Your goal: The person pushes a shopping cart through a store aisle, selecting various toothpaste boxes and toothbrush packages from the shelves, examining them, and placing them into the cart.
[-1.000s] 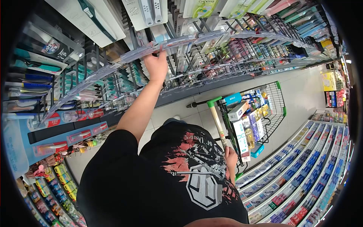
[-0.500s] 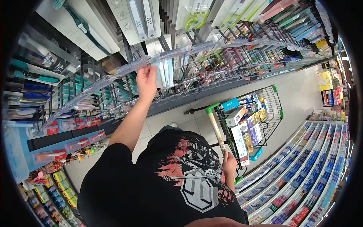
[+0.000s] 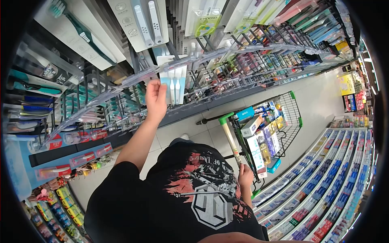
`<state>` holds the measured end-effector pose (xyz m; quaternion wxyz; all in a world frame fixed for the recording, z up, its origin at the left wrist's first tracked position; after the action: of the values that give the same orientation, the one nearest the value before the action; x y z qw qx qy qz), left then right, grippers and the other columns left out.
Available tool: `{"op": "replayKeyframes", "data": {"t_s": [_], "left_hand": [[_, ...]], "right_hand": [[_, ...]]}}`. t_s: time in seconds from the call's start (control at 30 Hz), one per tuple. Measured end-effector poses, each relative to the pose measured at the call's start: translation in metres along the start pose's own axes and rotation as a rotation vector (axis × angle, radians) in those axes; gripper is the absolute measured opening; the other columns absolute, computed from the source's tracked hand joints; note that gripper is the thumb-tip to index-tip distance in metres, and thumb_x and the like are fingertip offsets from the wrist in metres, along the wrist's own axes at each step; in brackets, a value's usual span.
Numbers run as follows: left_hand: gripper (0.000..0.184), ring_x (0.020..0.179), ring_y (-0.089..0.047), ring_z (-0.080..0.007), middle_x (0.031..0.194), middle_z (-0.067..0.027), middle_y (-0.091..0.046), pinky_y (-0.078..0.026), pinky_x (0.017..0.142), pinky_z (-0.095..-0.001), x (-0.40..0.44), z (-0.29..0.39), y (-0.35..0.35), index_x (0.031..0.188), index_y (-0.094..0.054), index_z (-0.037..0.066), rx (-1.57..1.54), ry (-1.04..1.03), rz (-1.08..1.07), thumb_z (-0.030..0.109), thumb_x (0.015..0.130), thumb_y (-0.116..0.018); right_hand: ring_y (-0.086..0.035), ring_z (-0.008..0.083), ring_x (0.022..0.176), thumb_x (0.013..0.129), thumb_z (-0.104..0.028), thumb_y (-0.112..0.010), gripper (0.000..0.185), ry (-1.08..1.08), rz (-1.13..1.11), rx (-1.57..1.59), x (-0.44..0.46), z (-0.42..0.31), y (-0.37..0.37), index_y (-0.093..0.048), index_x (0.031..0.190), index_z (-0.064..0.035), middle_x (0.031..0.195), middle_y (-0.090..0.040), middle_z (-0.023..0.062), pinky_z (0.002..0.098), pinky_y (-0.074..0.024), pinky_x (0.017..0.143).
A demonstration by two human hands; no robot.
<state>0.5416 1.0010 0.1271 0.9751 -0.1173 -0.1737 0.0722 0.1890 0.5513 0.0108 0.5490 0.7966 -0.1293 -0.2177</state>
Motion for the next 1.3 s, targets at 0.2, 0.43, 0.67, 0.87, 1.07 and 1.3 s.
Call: {"op": "replayKeyframes", "data": {"t_s": [0.2, 0.43, 0.67, 0.87, 1.07, 1.3], "left_hand": [[0.009, 0.096, -0.059, -0.0074, 0.104, -0.0024, -0.065, -0.046, 0.088, -0.0242, -0.010, 0.009, -0.010, 0.115, -0.052, 0.004, -0.018, -0.048, -0.022, 0.010, 0.111, -0.057], [0.009, 0.089, -0.056, -0.0052, 0.097, 0.0005, -0.061, -0.044, 0.082, -0.0227, -0.018, -0.007, -0.017, 0.117, -0.051, 0.005, 0.008, 0.036, -0.071, 0.011, 0.112, -0.055], [0.014, 0.072, -0.051, -0.0034, 0.078, 0.0031, -0.056, -0.043, 0.064, -0.0239, -0.076, -0.031, -0.063, 0.099, -0.062, 0.005, 0.318, 0.169, -0.466, 0.013, 0.110, -0.058], [0.022, 0.072, -0.072, -0.0354, 0.077, -0.0124, -0.071, -0.053, 0.061, -0.0435, -0.129, 0.007, -0.160, 0.095, -0.066, 0.010, 0.520, -0.003, -0.944, 0.031, 0.099, -0.073], [0.037, 0.065, -0.068, -0.0360, 0.070, -0.0147, -0.065, -0.048, 0.057, -0.0453, -0.139, 0.023, -0.208, 0.083, -0.064, 0.008, 0.546, 0.055, -1.236, 0.041, 0.096, -0.075], [0.033, 0.056, -0.063, -0.0207, 0.066, -0.0137, -0.064, -0.046, 0.056, -0.0347, -0.156, -0.015, -0.219, 0.084, -0.067, 0.000, 0.337, 0.337, -1.540, 0.029, 0.099, -0.074]], "right_hand": [[-0.064, 0.0485, 0.075, 0.109, -0.044, -0.050, 0.050, -0.007, -0.006, -0.012, 0.000, 0.002, -0.001, -0.062, 0.082, -0.0042, 0.080, -0.067, 0.0217, 0.0577, -0.0472, 0.064], [-0.066, 0.0468, 0.078, 0.109, -0.046, -0.051, 0.047, -0.029, -0.013, -0.019, -0.002, 0.005, -0.005, -0.064, 0.086, -0.0065, 0.084, -0.069, 0.0201, 0.0566, -0.0487, 0.066], [-0.073, 0.0316, 0.098, 0.106, -0.038, -0.060, 0.038, 0.061, 0.167, 0.367, 0.003, -0.058, 0.054, -0.072, 0.111, -0.0028, 0.106, -0.074, 0.0171, 0.0424, -0.0562, 0.085], [-0.061, 0.0190, 0.124, 0.104, -0.030, -0.069, 0.055, -0.031, -0.314, 1.622, 0.015, -0.173, 0.099, -0.052, 0.148, -0.0010, 0.131, -0.066, 0.0092, 0.0390, -0.0503, 0.107], [-0.070, 0.0140, 0.103, 0.108, -0.023, -0.065, 0.036, -0.008, -0.369, 1.317, 0.003, -0.158, 0.109, -0.064, 0.133, 0.0036, 0.117, -0.073, 0.0079, 0.0308, -0.0615, 0.089], [-0.074, 0.0213, 0.106, 0.111, -0.023, -0.058, 0.034, -0.302, -0.090, 1.428, -0.041, -0.058, 0.132, -0.065, 0.131, 0.0032, 0.119, -0.074, 0.0118, 0.0359, -0.0650, 0.089]]}}
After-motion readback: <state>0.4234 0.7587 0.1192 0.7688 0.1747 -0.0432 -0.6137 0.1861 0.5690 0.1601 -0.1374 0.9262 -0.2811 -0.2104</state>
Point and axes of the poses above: each hand's wrist, its own x-axis towards the middle knuckle, its own y-axis out of the back of the hand, z = x × y, the point moved 8 cm from there along x, towards the middle knuckle
